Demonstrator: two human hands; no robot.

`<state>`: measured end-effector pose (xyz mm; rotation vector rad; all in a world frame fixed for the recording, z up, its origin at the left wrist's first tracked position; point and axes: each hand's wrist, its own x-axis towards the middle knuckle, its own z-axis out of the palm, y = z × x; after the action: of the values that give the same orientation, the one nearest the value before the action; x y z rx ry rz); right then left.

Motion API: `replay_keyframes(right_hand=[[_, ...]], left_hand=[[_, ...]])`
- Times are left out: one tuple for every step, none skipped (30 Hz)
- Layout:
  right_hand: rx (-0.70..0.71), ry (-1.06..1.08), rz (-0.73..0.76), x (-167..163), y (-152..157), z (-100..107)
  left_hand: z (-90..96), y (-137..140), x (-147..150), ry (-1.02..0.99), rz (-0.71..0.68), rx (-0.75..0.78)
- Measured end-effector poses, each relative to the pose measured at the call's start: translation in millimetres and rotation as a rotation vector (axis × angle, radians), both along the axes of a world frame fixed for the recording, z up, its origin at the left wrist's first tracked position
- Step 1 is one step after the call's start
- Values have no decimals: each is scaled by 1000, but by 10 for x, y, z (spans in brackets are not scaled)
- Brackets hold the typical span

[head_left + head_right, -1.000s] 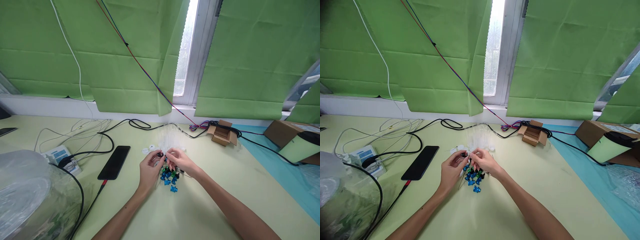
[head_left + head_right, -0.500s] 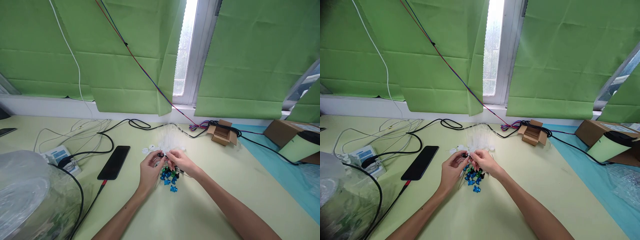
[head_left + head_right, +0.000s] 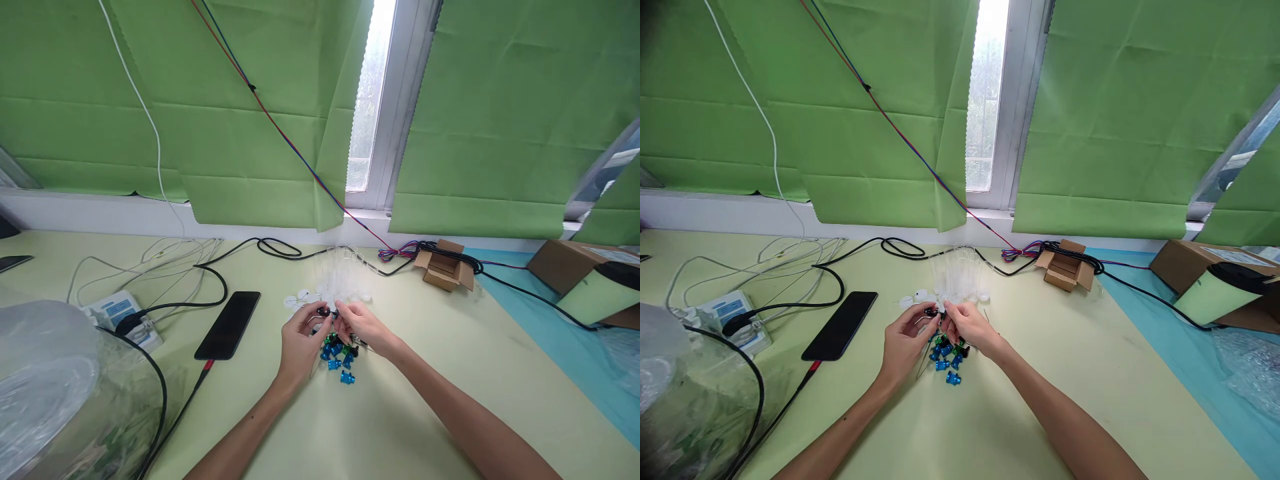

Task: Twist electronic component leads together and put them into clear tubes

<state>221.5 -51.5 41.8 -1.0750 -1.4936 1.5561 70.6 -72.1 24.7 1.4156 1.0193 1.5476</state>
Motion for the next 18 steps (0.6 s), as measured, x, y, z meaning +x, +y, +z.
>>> replay_keyframes(right_hand=[[5, -7, -5, -4, 2, 1], [11, -10, -8, -7, 4, 2], [16, -5, -11, -9, 5, 5], [19, 8, -12, -9, 5, 9], [22, 28, -13, -7, 2, 18], [24, 49, -12, -3, -5, 31], [29, 67, -12, 2, -14, 47], [37, 77, -9, 8, -25, 66], [46, 81, -3, 14, -37, 85], [56, 84, 1, 19, -48, 103], [65, 85, 5, 23, -57, 116], [72, 86, 8, 26, -64, 126], [77, 85, 9, 27, -67, 131], [79, 83, 10, 27, -67, 131], [79, 79, 9, 27, -64, 129], [77, 74, 9, 26, -59, 124], [74, 69, 9, 25, -53, 117], [71, 65, 9, 24, -46, 109]], left_hand=[[3, 0, 1, -6, 5, -1], [6, 0, 2, -10, 12, -5], [10, 1, 3, -15, 19, -8], [15, 1, 3, -19, 27, -13], [22, 1, 2, -26, 36, -19], [30, 1, 0, -31, 46, -26], [41, -1, -3, -35, 56, -34], [51, -3, -6, -36, 65, -44], [62, -5, -9, -34, 77, -56], [71, -8, -12, -29, 84, -70], [78, -10, -15, -25, 88, -82], [82, -11, -16, -22, 88, -92], [83, -11, -18, -23, 85, -99], [81, -10, -18, -26, 80, -102], [75, -7, -18, -30, 74, -101], [68, -4, -18, -34, 66, -99], [60, -1, -19, -38, 60, -96], [52, 2, -19, -41, 53, -91]])
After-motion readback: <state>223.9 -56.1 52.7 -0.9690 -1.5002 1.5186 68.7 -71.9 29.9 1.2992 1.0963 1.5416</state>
